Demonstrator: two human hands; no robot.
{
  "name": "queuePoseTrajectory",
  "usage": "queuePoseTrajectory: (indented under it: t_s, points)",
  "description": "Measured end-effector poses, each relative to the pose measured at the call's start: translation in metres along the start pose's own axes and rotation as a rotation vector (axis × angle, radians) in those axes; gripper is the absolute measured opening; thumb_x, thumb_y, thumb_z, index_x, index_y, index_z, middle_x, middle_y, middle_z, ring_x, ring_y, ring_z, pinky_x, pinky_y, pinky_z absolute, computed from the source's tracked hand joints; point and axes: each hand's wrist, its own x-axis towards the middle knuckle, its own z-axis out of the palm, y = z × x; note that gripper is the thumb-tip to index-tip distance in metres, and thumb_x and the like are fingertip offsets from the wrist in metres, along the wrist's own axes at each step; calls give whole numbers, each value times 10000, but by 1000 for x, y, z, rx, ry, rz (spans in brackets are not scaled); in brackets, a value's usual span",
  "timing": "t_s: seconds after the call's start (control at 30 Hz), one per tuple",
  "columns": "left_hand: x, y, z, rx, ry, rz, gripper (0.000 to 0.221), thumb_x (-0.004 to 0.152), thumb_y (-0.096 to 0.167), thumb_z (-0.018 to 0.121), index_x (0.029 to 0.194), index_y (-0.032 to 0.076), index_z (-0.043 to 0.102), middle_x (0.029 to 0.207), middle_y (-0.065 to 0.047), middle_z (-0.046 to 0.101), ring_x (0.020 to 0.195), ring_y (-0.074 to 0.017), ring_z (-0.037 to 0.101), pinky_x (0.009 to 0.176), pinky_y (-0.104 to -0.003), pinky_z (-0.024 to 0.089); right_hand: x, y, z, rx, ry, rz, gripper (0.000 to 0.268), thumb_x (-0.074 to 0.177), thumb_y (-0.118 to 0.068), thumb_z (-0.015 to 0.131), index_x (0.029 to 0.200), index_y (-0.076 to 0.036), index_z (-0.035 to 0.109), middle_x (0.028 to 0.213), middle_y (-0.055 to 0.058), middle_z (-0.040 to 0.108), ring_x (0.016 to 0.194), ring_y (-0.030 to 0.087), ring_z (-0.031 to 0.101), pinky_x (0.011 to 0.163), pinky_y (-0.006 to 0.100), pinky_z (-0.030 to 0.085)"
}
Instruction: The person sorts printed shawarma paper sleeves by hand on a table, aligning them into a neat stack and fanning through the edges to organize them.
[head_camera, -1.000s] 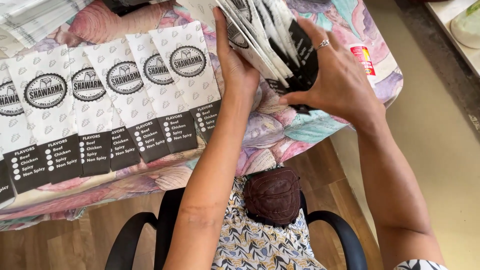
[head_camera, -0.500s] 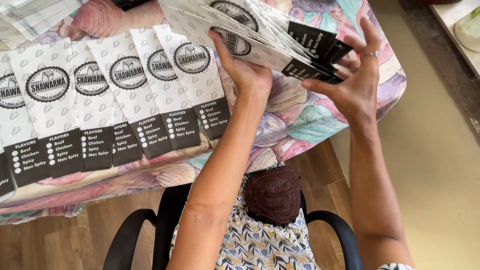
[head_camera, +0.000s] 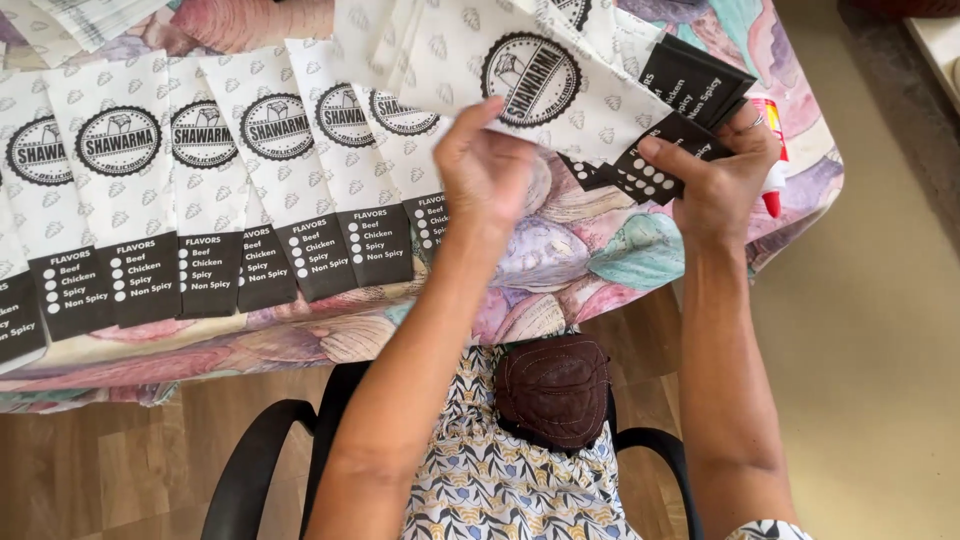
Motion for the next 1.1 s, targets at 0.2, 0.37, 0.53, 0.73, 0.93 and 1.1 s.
queuePoseTrajectory:
  t_s: [0.2,0.37,0.53,0.73,0.93,1.1]
  points:
    - [-13,96,-22,234,-14,304,554,605,-201,749,1073,48,587,1024,-180,647,978,-320,614,796,-349,571,10,-12,-10,-192,-93,-70,328,756,28,972,925,-23,696,975,91,730,897,220,724,708,324,614]
    - [-32,130,-13,955,-153,516,859,574,-211,802,1330,66,502,1169,-77,649,1089,-278,655,861,-414,624,3,-13,-11,-195,-225,118,609,722,-63,933,1230,26,607,1199,176,714,1078,288,754,858,347,690]
    - [-35,140,6,1340,-432,359,931,637,-74,898,1417,34,400,1359,-141,574,1303,-317,581,1142,-410,528,-8,1,-9,-7,-200,143,809,735,17,885,1406,12,433,1363,201,585,1296,301,609,1047,415,629]
    - [-35,138,4,1336,-656,502,965,748,18,888,1474,12,253,1450,-205,456,1396,-363,500,1262,-452,445,-15,15,-18,115,-130,-89,556,809,34,859,1213,-97,501,1220,97,531,1206,266,600,934,424,671]
    - [-20,140,-4,1573,-541,281,1392,566,175,990,1564,35,29,1558,-303,385,1519,-416,383,1320,-511,263,-18,-11,-16,-114,-243,112,782,702,-96,914,1340,-79,461,1320,147,534,1243,304,621,1005,437,647]
    - [-20,126,12,1490,-453,259,1025,670,-128,889,1470,20,265,1381,-217,542,1382,-392,526,1115,-541,585,-16,12,-19,-14,-143,81,606,762,4,910,1247,-9,548,1229,159,635,1158,304,682,918,412,688]
